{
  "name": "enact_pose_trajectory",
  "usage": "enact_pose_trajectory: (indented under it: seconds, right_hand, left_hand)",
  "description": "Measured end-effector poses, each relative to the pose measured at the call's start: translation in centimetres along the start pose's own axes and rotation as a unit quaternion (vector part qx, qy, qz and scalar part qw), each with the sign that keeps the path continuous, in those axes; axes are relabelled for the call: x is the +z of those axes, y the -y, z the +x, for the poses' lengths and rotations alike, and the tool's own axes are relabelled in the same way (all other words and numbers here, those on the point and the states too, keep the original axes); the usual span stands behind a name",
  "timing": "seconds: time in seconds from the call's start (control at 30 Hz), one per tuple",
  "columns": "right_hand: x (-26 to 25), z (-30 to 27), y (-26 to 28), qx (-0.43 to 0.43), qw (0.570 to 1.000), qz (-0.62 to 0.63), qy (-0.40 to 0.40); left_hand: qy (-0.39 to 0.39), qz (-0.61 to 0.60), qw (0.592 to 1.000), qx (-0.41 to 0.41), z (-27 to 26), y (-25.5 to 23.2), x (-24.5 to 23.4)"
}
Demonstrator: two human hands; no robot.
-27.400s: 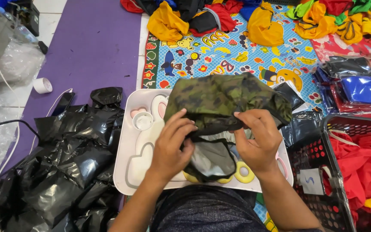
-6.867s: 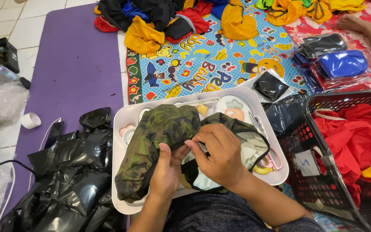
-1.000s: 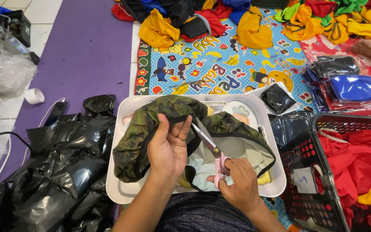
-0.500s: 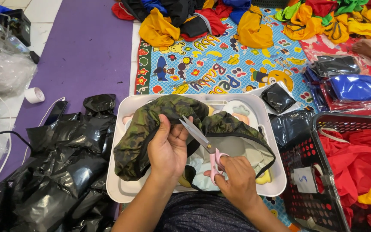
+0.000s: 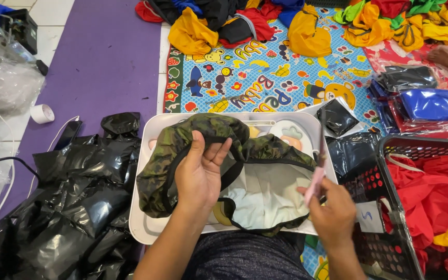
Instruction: A person uses scissors to trim excess material and refine the edges of a camouflage patterned fabric bag.
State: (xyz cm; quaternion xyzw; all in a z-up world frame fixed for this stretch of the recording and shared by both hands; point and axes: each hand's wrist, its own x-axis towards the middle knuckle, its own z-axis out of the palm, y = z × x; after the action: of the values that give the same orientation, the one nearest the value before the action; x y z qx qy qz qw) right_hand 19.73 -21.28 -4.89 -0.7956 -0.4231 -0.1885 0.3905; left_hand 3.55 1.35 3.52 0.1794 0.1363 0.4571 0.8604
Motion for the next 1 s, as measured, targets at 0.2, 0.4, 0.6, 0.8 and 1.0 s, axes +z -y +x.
enact_pose_trajectory:
  seconds: [0.2,0.4,0.6,0.8,1.0]
  right_hand:
    - [-4.9,-1.4,-7.1,0.197,0.919,-0.299,0.165]
    - [-5.1,-4.2,-10.4,0.291,0.822,-0.351,0.340]
    - [-3.1,-3.4,-10.1,0.266,0.795,-0.348,0.421]
    - [-2.3,-2.5,-7.5,0.256,0.816,-0.336,0.396]
    - [-2.7,-3.9,-7.8,0.229,0.869,-0.284,0.334]
  left_hand:
    - [0.093,0.081,0.986,0.110,2.7,-4.5,2.8]
    - [0.101,0.130,0.961,0.222,3.4,-8.4,8.0]
    - [0.078,0.118,0.980,0.141,3.7,-5.9,5.4]
    - [0.014,0.084,0.994,0.063,2.9,-2.1,1.6]
    - [0.007,0.043,0.998,0.052,1.8,0.0,-0.4]
